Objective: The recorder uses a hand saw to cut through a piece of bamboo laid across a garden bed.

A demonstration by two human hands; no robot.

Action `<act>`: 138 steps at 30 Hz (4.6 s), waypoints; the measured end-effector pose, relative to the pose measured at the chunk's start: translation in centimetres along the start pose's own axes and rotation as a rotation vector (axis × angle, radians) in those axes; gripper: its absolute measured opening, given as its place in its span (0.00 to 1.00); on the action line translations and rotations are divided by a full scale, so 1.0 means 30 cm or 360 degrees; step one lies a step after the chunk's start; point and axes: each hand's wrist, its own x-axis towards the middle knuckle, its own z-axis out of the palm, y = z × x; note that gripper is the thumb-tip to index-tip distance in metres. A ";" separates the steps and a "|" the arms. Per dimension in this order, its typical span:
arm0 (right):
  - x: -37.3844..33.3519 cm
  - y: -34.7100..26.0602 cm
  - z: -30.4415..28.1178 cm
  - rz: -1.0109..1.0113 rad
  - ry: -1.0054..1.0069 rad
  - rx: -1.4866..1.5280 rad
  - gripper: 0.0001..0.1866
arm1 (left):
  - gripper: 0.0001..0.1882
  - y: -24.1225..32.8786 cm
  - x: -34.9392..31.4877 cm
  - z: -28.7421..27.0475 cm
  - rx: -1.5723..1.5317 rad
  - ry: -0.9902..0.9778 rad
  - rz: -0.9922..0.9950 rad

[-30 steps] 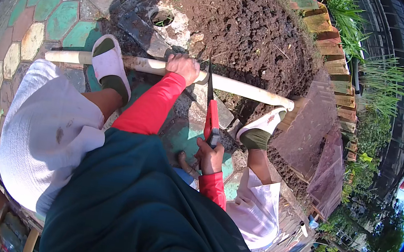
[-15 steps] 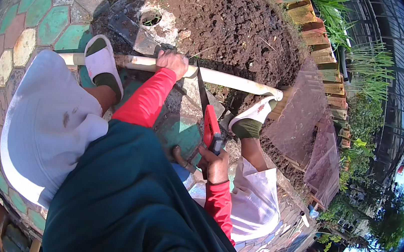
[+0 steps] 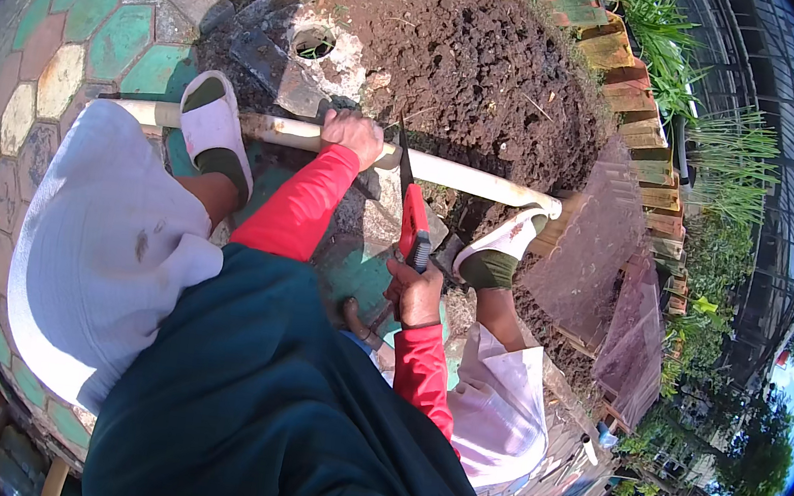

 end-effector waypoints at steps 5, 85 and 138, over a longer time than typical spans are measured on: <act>-0.023 -0.022 0.020 -0.0014 0.0040 -0.0034 0.09 | 0.16 0.000 0.013 -0.009 0.0044 0.0010 0.0068; -0.254 0.076 -0.052 -0.0053 0.0186 -0.0020 0.08 | 0.15 -0.018 -0.012 0.015 -0.0020 0.0137 0.0150; 0.150 -0.218 0.008 -0.0408 0.0036 0.0122 0.07 | 0.09 -0.002 -0.053 0.037 0.0033 0.0535 0.0326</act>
